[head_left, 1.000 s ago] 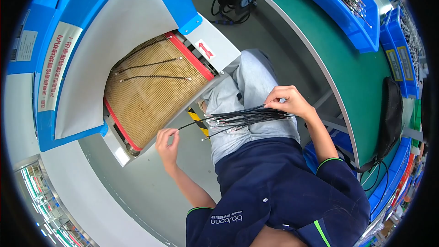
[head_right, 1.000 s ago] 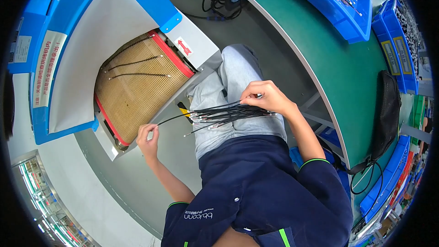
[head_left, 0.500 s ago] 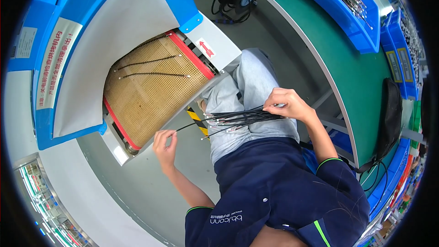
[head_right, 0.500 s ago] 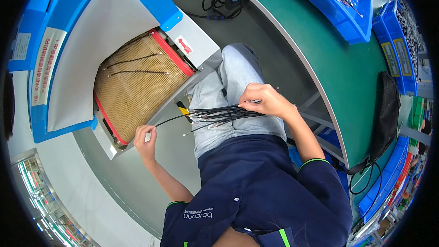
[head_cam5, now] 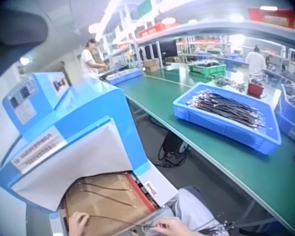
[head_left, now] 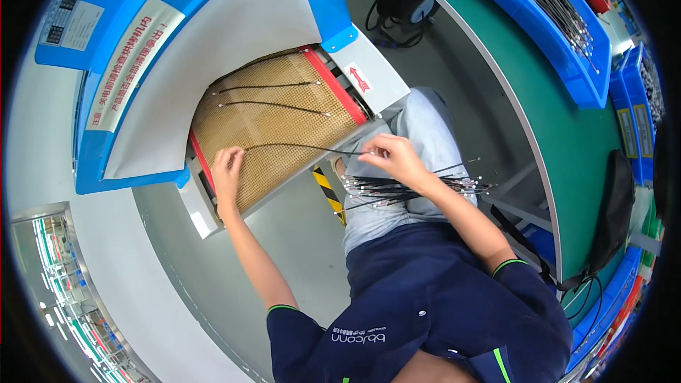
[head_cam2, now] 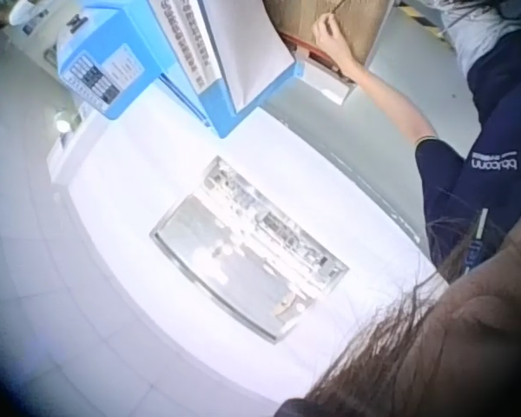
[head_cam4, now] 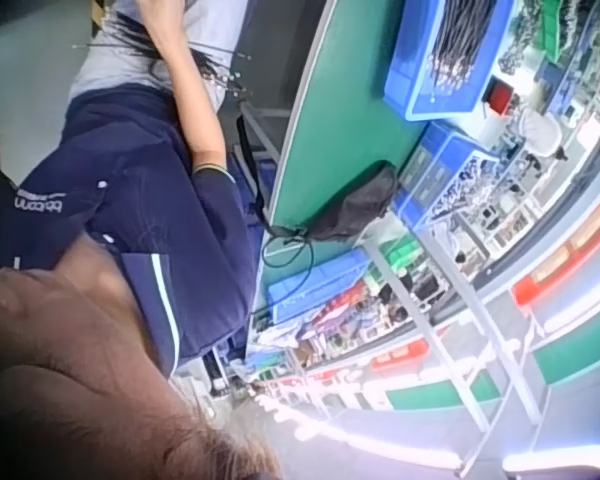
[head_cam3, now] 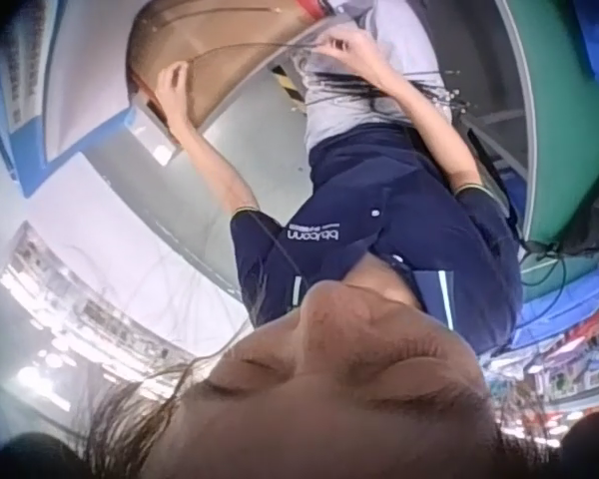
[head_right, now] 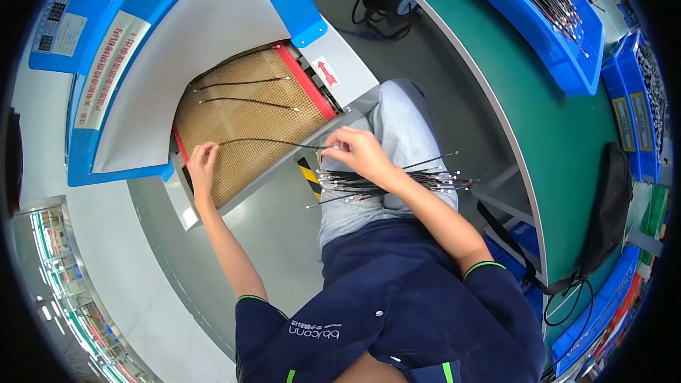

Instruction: The person sorts and organizes bundles of electrical wires by hand at a workstation, then feeds individual electrical wires through a wire-feeding machine.

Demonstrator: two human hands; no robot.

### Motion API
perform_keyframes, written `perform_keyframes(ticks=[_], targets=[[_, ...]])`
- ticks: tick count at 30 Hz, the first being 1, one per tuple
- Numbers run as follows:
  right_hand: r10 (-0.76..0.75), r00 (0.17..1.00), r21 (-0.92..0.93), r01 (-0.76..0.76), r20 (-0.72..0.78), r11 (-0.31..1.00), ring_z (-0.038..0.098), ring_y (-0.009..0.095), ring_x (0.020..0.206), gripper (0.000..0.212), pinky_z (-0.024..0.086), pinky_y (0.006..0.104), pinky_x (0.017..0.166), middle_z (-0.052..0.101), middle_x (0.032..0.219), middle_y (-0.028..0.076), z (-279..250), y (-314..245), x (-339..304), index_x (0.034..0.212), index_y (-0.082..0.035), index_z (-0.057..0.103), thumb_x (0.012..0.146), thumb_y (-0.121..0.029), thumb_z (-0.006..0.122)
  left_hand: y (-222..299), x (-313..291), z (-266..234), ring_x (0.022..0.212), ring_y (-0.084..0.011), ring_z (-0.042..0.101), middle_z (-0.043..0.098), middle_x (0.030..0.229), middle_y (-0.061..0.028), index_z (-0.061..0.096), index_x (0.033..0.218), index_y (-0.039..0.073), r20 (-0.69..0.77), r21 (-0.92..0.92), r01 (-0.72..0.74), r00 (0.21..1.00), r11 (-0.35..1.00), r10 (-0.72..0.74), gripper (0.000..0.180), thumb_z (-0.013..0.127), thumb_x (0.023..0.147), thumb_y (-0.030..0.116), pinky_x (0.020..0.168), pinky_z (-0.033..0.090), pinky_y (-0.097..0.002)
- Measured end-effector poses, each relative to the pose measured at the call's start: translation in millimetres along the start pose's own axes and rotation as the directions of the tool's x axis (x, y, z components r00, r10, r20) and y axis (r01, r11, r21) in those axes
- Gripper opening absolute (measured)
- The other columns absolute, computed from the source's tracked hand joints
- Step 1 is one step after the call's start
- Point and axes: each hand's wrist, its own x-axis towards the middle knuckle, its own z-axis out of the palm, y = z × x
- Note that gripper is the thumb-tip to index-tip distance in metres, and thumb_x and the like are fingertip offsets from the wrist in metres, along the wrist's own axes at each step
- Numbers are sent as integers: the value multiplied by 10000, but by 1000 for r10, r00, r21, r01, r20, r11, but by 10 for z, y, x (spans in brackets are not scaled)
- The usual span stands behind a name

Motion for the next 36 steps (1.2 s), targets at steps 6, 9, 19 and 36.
perform_keyframes(ticks=[6, 9, 19, 36], targets=[[140, 983, 176, -160, 120, 971, 593, 178, 670, 409, 485, 299, 620, 635, 885, 106, 189, 52, 180, 1103, -22, 571, 758, -205, 693, -358, 422, 87, 812, -201, 582, 593, 934, -101, 617, 861, -11, 31, -20, -78, 996, 997, 79, 112, 629, 800, 82, 694, 460, -293], [143, 988, -8, -143, 60, 990, 615, 225, 708, 403, 493, 328, 654, 635, 959, 134, 49, 192, 50, 1115, -23, 564, 775, -209, 674, -520, 453, 142, 860, -211, 580, 588, 986, -102, 622, 881, -4, 65, -2, -125, 990, 992, 125, 126, 629, 795, 88, 728, 465, -304], [194, 928, -497, -12, 317, 868, 573, 302, 793, 191, 451, 387, 757, 619, 824, 128, -588, 629, -702, 819, -18, 641, 702, -160, 694, 24, 24, 235, 1085, -287, 498, 535, 1134, -129, 556, 1114, 38, -182, 21, -92, 979, 996, 94, 283, 585, 846, 126, 927, 395, -358], [227, 905, -382, -79, 361, 921, 581, 295, 805, 149, 437, 397, 745, 622, 772, 108, -617, 664, -668, 778, -33, 608, 702, -151, 659, 999, -1033, 1563, 1072, -298, 487, 525, 1136, -112, 540, 1131, 47, 403, -359, -32, 896, 933, 186, 283, 557, 855, 104, 919, 390, -363]])
